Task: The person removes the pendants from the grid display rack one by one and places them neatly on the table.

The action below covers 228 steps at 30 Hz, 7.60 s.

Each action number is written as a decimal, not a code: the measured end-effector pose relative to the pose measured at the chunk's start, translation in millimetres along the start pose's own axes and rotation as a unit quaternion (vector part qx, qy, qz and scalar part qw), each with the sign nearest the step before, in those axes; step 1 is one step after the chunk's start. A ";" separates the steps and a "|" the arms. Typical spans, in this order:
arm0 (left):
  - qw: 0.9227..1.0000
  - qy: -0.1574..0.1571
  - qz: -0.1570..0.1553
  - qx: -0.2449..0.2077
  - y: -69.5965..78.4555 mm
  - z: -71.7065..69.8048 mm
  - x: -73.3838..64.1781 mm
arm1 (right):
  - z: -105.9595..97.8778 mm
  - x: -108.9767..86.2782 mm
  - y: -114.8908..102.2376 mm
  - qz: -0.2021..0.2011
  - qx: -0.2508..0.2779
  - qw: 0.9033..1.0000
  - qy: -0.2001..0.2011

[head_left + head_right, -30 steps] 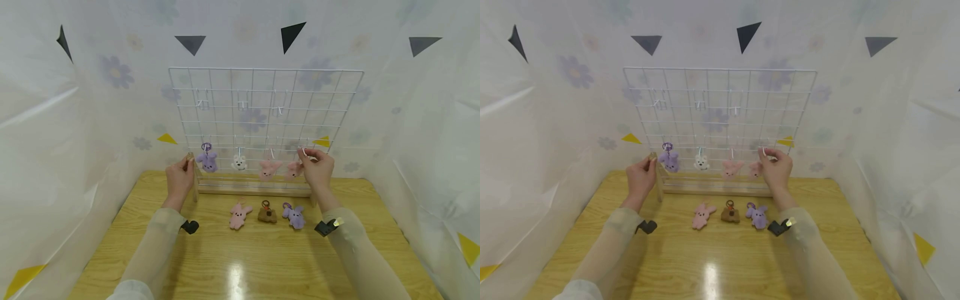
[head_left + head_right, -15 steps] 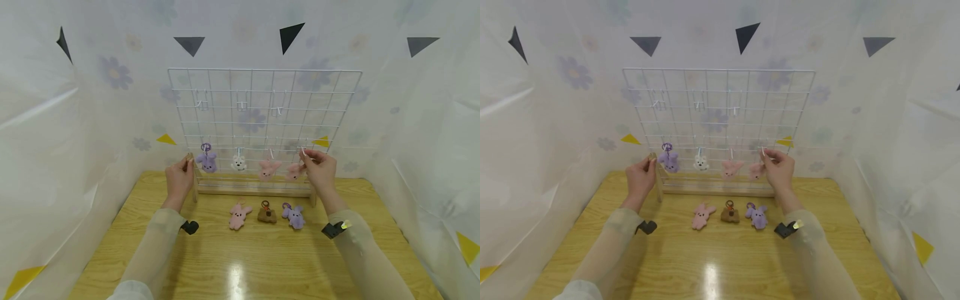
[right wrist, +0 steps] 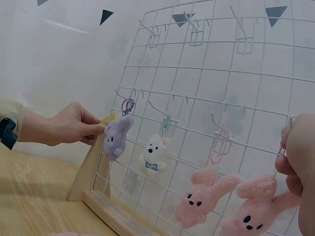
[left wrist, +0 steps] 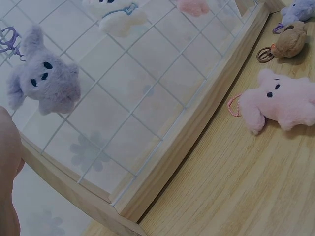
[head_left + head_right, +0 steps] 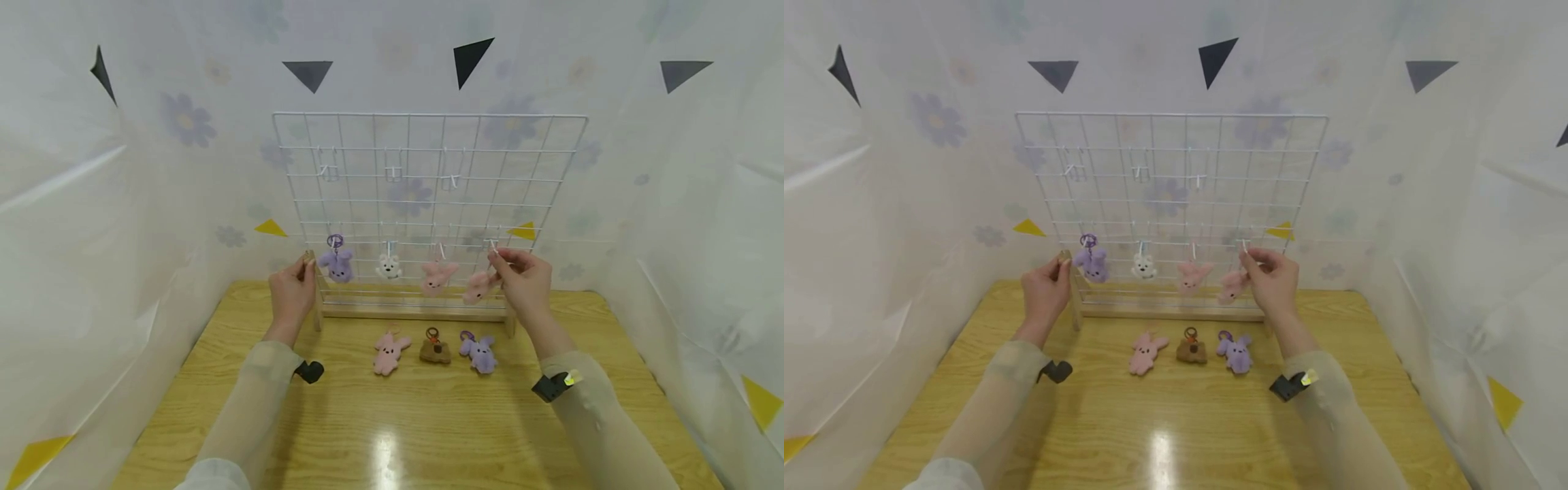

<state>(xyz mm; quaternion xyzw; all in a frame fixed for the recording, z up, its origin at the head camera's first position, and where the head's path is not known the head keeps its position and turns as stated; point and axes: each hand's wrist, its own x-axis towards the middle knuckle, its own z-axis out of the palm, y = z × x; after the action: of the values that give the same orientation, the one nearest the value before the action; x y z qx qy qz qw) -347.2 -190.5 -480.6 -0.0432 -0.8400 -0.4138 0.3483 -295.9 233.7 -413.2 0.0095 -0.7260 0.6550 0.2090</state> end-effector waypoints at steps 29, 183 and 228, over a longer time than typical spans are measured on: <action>1.000 -0.001 -0.008 0.003 -1.5 0.7 -0.2 | -9.3 -18.2 -21.7 -0.004 0.024 1.000 -0.012; 1.000 -0.005 0.002 -0.003 -1.9 -0.3 1.0 | 174.1 -122.2 16.2 -0.041 0.023 0.929 -0.368; 1.000 0.010 0.021 -0.006 -8.3 3.0 2.9 | 190.6 -90.8 41.5 -0.023 -0.031 0.937 -0.348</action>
<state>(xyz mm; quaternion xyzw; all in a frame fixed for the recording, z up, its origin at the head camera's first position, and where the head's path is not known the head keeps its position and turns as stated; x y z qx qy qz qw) -354.1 -194.4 -485.6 -0.0589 -0.8331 -0.4115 0.3650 -280.5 33.9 -491.6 0.2470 -0.7727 0.5833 -0.0410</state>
